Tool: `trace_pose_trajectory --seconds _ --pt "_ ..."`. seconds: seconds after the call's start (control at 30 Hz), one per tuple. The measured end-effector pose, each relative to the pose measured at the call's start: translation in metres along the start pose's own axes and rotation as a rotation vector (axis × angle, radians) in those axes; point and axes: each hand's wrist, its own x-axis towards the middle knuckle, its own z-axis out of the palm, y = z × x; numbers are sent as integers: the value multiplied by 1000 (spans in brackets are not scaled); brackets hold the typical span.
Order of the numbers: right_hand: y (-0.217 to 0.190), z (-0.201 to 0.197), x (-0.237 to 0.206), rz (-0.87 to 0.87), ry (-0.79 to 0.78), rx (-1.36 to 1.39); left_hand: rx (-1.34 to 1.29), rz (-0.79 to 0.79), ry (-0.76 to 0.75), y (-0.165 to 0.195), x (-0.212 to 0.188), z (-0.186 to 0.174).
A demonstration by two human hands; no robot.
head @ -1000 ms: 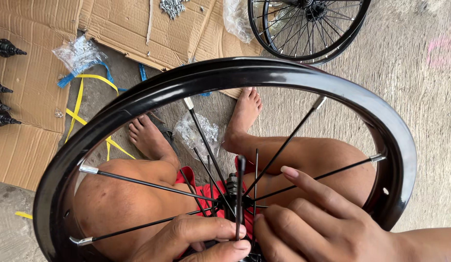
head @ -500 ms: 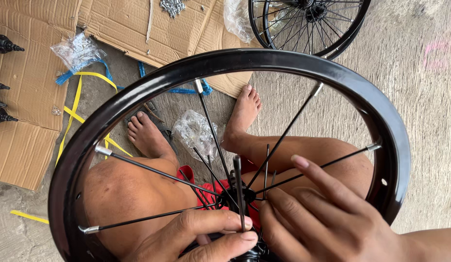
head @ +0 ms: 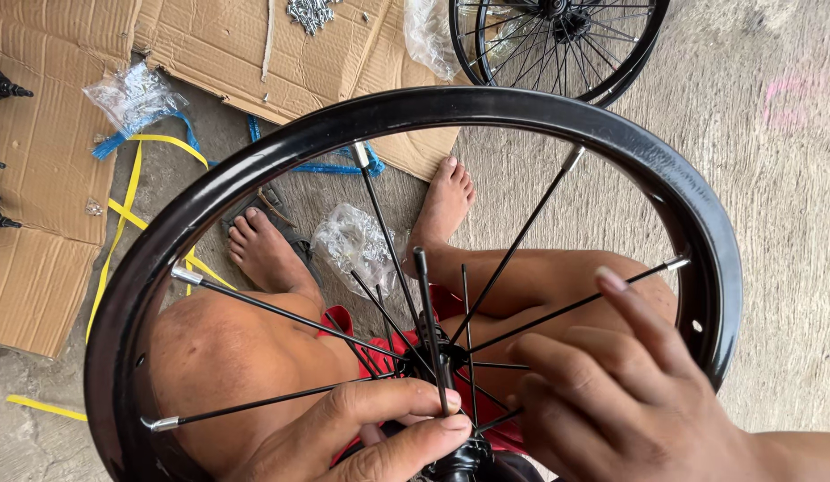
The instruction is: The person laces a bicycle wheel by inserting spokes through the hub and rim, then securing them with nipples. The person works on one wheel at a time, rotating it to access different spoke holes.
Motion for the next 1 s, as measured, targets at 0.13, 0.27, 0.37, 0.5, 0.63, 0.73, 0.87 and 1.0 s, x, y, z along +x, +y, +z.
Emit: trace_pose_trajectory --seconds 0.13,0.27,0.37,0.5,0.63,0.73,0.87,1.0 --pt "8 -9 -15 41 -37 -18 -45 4 -75 -3 0 -6" --pt "13 -30 -24 50 -117 15 -33 -29 -26 0 2 -1" --pt "18 -43 -14 49 -103 178 -12 -54 4 7 11 -1" --pt "45 -57 28 -109 -522 622 -150 -98 -177 10 25 -18" --pt "46 -78 67 146 -145 758 -310 -147 -195 -1 32 -17" --pt "44 -72 89 254 -160 939 -375 -231 -132 -2 27 -9" --pt "35 -67 89 183 -18 797 -541 -503 -52 3 27 -4" --pt "15 -66 83 262 102 695 -481 -423 -68 1 32 -1"
